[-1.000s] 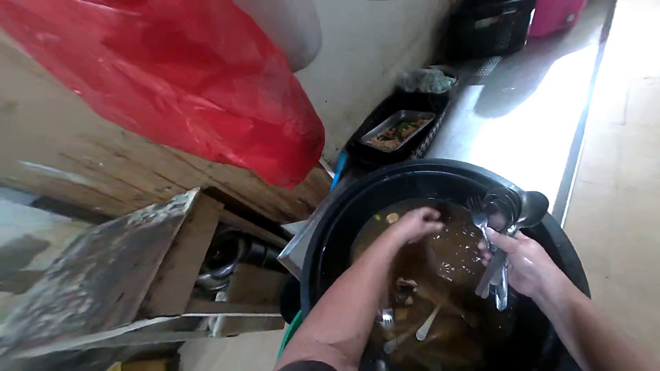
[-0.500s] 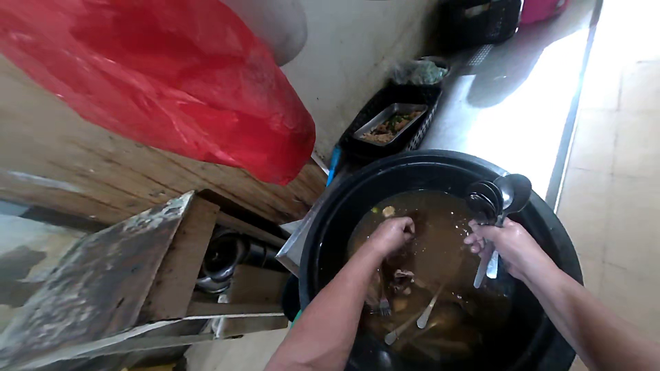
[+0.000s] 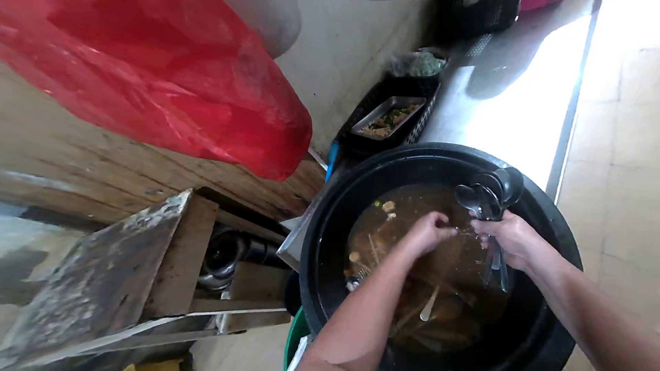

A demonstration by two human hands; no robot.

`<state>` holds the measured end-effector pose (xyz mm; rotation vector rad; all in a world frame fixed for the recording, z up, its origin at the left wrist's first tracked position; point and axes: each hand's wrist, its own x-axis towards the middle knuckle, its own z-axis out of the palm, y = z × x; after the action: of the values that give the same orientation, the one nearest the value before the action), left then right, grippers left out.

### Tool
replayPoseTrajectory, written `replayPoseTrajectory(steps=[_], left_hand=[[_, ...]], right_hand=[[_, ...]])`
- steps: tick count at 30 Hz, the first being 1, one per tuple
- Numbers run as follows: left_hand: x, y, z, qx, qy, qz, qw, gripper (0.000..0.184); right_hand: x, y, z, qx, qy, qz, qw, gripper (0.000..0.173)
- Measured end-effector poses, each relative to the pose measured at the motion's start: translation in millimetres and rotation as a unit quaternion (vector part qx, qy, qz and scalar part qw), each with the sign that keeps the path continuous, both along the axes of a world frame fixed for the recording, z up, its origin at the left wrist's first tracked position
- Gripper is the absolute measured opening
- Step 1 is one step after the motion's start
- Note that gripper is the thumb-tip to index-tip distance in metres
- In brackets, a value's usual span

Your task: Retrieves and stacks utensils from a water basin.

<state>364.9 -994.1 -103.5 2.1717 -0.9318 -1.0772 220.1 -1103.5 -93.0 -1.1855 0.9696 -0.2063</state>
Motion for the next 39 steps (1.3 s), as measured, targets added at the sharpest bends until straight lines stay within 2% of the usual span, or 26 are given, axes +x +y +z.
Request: replayPoseTrajectory(steps=[3,6,8,11,15,18,20,21,23,24,25,26,28,30,34,37,39], left_hand=[[-23,1,-42,0.105,-0.167,-0.119,0.973,0.042],[-38,1,-57,0.132,-0.201,-0.134,0.961,0.035],[-34,2,-48,0.119,-0.164,-0.12,0.972,0.032],[-18,2,-8,0.098,-0.047,-0.059,0.992,0.026],[-15,1,37,-0.079,0.045,0.073,0.993,0.021],[-14,-6,38,-0.224,0.093,0.155,0.958,0.018],[-14,-7,29,-0.242,0.124,0.185,0.944,0.018],[-15,-4,21,-0.219,0.137,0.179,0.949,0.023],[-23,9,3,-0.114,0.1,0.086,0.985,0.038],[-34,17,-6,-0.052,0.04,-0.001,0.998,0.04],[-48,24,-16,0.002,-0.031,-0.109,0.994,0.037],[-64,29,-26,0.047,-0.102,-0.207,0.972,0.031],[-93,30,-32,0.136,-0.15,-0.325,0.924,0.03],[-107,25,-29,0.181,-0.154,-0.353,0.905,0.031],[-92,24,-11,0.141,-0.164,-0.394,0.893,0.02],[-65,32,8,0.102,-0.107,-0.398,0.905,0.014],[-48,44,32,0.084,-0.049,-0.348,0.932,0.013]], right_hand=[[3,-2,1,-0.03,0.043,-0.018,0.998,0.019],[3,-3,0,-0.038,0.039,-0.014,0.998,0.023],[3,-4,-2,-0.031,0.036,-0.007,0.999,0.025],[3,-4,-3,0.022,0.014,-0.011,1.0,0.025],[3,-2,-1,0.1,-0.003,0.004,0.995,0.022],[0,-2,0,0.163,-0.043,0.05,0.984,0.022],[-3,-2,4,0.185,-0.057,0.048,0.98,0.021],[-3,-2,4,0.18,-0.056,0.037,0.981,0.018],[-1,-2,3,0.141,-0.05,0.011,0.989,0.013],[-1,-3,2,0.114,-0.046,0.008,0.992,0.013],[0,-4,1,0.083,-0.037,0.006,0.996,0.014],[1,-4,2,0.05,-0.019,0.006,0.999,0.014],[1,-5,1,-0.001,0.006,0.001,1.0,0.018],[2,-5,0,-0.013,0.013,-0.012,1.0,0.02],[2,-7,0,0.013,-0.014,-0.05,0.999,0.022],[-1,-9,2,0.06,-0.042,-0.077,0.994,0.017],[-2,-10,3,0.082,-0.052,-0.081,0.992,0.017]])
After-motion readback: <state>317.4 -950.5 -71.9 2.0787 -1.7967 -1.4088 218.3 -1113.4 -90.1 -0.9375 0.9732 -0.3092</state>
